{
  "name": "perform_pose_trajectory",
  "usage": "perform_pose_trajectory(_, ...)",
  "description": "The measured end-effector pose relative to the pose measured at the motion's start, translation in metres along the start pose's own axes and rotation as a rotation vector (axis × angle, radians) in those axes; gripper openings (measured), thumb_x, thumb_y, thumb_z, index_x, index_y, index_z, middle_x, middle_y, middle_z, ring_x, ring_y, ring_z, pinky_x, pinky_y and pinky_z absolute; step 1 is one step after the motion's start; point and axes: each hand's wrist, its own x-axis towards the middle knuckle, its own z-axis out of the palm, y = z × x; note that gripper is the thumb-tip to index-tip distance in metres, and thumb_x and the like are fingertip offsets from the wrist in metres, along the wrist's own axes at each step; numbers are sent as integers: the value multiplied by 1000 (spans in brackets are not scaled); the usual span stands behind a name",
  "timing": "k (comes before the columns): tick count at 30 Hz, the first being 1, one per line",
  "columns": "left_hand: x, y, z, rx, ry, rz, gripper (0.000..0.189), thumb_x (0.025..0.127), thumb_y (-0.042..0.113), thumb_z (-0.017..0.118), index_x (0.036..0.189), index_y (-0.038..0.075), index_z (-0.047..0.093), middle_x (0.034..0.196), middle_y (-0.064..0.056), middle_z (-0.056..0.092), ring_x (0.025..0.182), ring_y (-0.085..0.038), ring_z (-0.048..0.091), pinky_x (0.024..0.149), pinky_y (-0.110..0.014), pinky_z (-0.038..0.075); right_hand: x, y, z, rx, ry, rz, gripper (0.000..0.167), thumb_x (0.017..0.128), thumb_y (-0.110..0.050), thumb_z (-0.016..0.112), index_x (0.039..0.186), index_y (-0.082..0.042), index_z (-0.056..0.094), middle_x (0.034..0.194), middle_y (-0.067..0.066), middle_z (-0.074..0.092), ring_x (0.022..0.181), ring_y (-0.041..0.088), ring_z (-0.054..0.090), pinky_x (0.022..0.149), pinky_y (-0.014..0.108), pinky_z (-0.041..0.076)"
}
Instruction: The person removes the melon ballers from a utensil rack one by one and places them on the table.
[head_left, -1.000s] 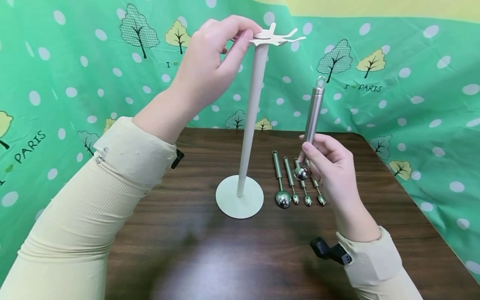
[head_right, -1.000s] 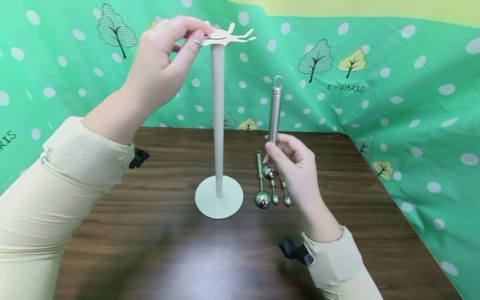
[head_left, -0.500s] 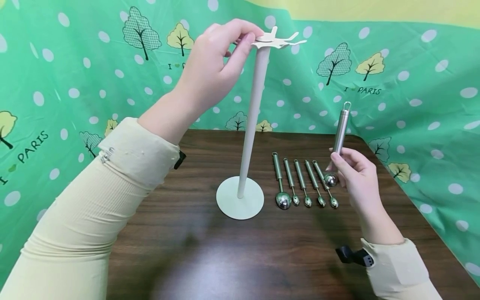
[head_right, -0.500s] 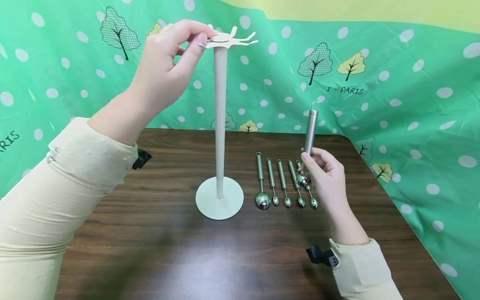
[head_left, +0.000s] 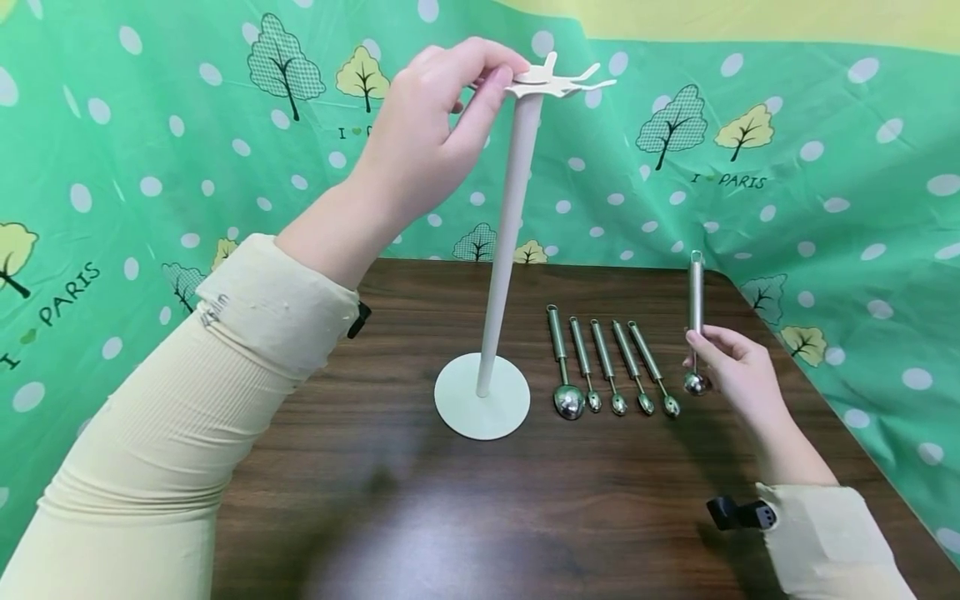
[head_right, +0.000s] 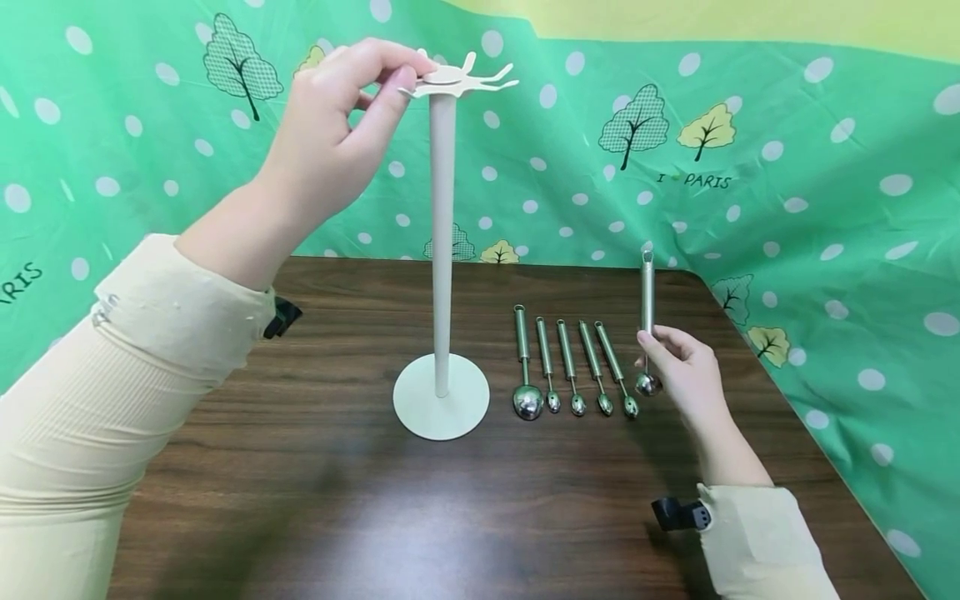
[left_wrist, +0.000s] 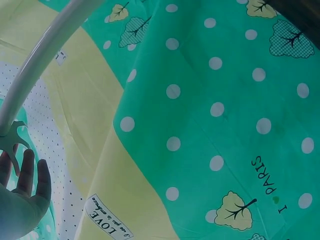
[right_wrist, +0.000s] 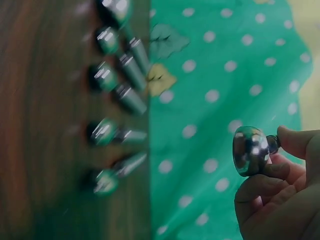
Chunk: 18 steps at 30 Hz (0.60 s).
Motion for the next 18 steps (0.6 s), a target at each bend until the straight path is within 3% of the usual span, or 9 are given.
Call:
perform_pose_trajectory(4, -1, -1, 0, -4, 9, 15, 28, 104, 19, 47, 118, 10, 70, 90, 3, 68, 84, -6, 42, 82, -19, 38, 5, 17, -8, -108, 4, 56, 8, 98, -34, 61, 105, -29, 60, 73, -23, 64, 67, -3, 63, 58, 16, 48)
perform_pose_trajectory(11, -1, -2, 1, -10, 7, 13, 29, 104, 19, 46, 118, 10, 70, 92, 3, 69, 85, -6, 43, 83, -20, 40, 15, 42, -18, -259, -87, 150, 61, 99, -45, 54, 136, 4, 48, 70, -21, 64, 56, 2, 49, 46, 27, 39)
perform_pose_trajectory(18, 0, -1, 1, -2, 6, 13, 28, 104, 20, 47, 118, 11, 70, 93, 4, 70, 85, -6, 43, 83, -19, 38, 27, 62, -22, -375, -211, 202, 69, 101, -46, 50, 139, 12, 42, 74, -15, 65, 52, 7, 43, 49, 30, 40)
